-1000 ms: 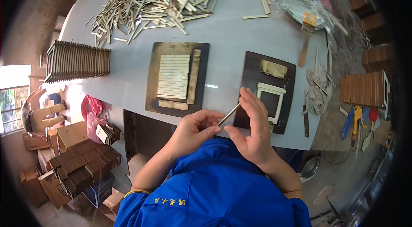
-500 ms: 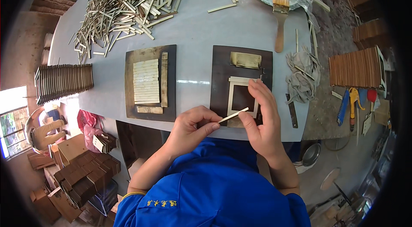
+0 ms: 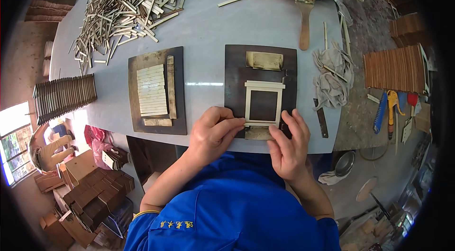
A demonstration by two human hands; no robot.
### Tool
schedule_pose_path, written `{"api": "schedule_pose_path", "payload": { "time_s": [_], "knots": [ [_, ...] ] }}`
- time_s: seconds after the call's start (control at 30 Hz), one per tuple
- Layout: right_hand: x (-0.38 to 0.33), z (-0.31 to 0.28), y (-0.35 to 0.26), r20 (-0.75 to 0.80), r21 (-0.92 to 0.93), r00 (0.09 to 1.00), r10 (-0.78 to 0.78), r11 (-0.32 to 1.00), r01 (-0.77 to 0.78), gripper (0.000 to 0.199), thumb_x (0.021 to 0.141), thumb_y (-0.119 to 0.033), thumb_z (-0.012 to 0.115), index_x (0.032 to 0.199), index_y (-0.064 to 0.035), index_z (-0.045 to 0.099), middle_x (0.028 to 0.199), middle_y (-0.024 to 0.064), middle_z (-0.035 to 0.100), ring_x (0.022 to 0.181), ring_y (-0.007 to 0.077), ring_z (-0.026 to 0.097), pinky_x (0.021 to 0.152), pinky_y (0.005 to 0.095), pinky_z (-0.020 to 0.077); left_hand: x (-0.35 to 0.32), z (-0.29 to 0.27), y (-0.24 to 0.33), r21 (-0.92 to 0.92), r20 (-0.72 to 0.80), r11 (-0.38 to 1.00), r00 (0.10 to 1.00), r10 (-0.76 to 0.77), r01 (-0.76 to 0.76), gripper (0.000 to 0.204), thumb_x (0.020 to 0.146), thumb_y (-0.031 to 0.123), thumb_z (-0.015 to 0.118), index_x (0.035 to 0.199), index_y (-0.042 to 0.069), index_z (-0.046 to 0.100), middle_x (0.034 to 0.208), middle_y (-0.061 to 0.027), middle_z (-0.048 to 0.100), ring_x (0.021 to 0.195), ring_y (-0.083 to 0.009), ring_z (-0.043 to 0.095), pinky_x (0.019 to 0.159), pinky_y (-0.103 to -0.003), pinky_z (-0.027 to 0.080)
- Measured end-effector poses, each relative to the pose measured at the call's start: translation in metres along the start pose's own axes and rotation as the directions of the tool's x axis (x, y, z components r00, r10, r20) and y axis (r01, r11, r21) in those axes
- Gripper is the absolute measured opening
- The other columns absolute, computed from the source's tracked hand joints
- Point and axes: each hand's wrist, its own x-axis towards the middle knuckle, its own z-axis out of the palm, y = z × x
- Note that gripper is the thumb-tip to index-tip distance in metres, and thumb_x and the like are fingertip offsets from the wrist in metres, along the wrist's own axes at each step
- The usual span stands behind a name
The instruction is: Assemble small wooden frames by placing thin wooden sticks into a specialized assembly jig.
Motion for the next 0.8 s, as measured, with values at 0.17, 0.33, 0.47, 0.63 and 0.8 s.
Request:
{"api": "schedule_pose_path", "payload": {
  "time_s": [0.17,0.33,0.47,0.63,0.8],
  "knots": [
    [0.007,0.004,-0.002,0.029,-0.101,0.999,-0.038,0.994,0.041,0.04,0.095,-0.021,0.075,0.134,-0.0154,0.07,0.156,0.0237,0.051,0.15,0.0409,0.041,0.116,0.0533,0.0369,0.0,0.002,-0.002,0.025,-0.012,0.999,0.999,0.046,-0.046,0.02,0.085,0.002,0.082,0.103,0.008,0.081,0.1,-0.0051,0.064,0.076,-0.0201,0.059,0.065,-0.031,0.05],
    [0.009,0.004,-0.005,0.067,-0.148,0.997,-0.025,0.988,0.035,0.042,0.095,-0.027,0.076,0.135,-0.0178,0.071,0.158,0.0251,0.048,0.152,0.0419,0.036,0.115,0.0548,0.0349,-0.001,0.002,-0.003,0.035,-0.006,0.998,0.999,0.054,-0.053,0.022,0.084,0.002,0.082,0.104,0.009,0.081,0.1,-0.005,0.064,0.077,-0.0203,0.059,0.066,-0.031,0.05],
    [0.01,0.005,-0.006,0.069,-0.16,0.997,-0.023,0.986,0.034,0.042,0.095,-0.028,0.076,0.135,-0.0178,0.071,0.159,0.0249,0.048,0.152,0.0422,0.036,0.115,0.0552,0.0351,0.0,0.001,-0.004,0.036,-0.003,0.998,0.998,0.058,-0.058,0.022,0.084,0.002,0.081,0.105,0.009,0.081,0.1,-0.0051,0.064,0.078,-0.0204,0.059,0.066,-0.031,0.05],
    [0.01,0.005,-0.007,0.085,-0.174,0.996,-0.013,0.984,0.028,0.041,0.095,-0.03,0.076,0.134,-0.0183,0.071,0.159,0.0247,0.048,0.152,0.0428,0.036,0.115,0.0556,0.0351,-0.001,0.002,-0.003,0.042,0.002,0.998,0.999,0.04,-0.04,0.021,0.085,0.002,0.081,0.104,0.009,0.081,0.1,-0.005,0.064,0.078,-0.0203,0.059,0.067,-0.031,0.05],
    [0.013,0.006,-0.006,0.09,-0.171,0.996,-0.001,0.985,0.017,0.038,0.097,-0.035,0.073,0.131,-0.0161,0.073,0.16,0.0256,0.047,0.152,0.0454,0.035,0.118,0.0565,0.0319,0.002,-0.004,0.001,0.04,0.042,0.999,0.999,0.024,-0.025,0.022,0.087,0.0,0.08,0.108,0.007,0.081,0.103,-0.0065,0.066,0.077,-0.0199,0.06,0.066,-0.03,0.051]
  ]
}}
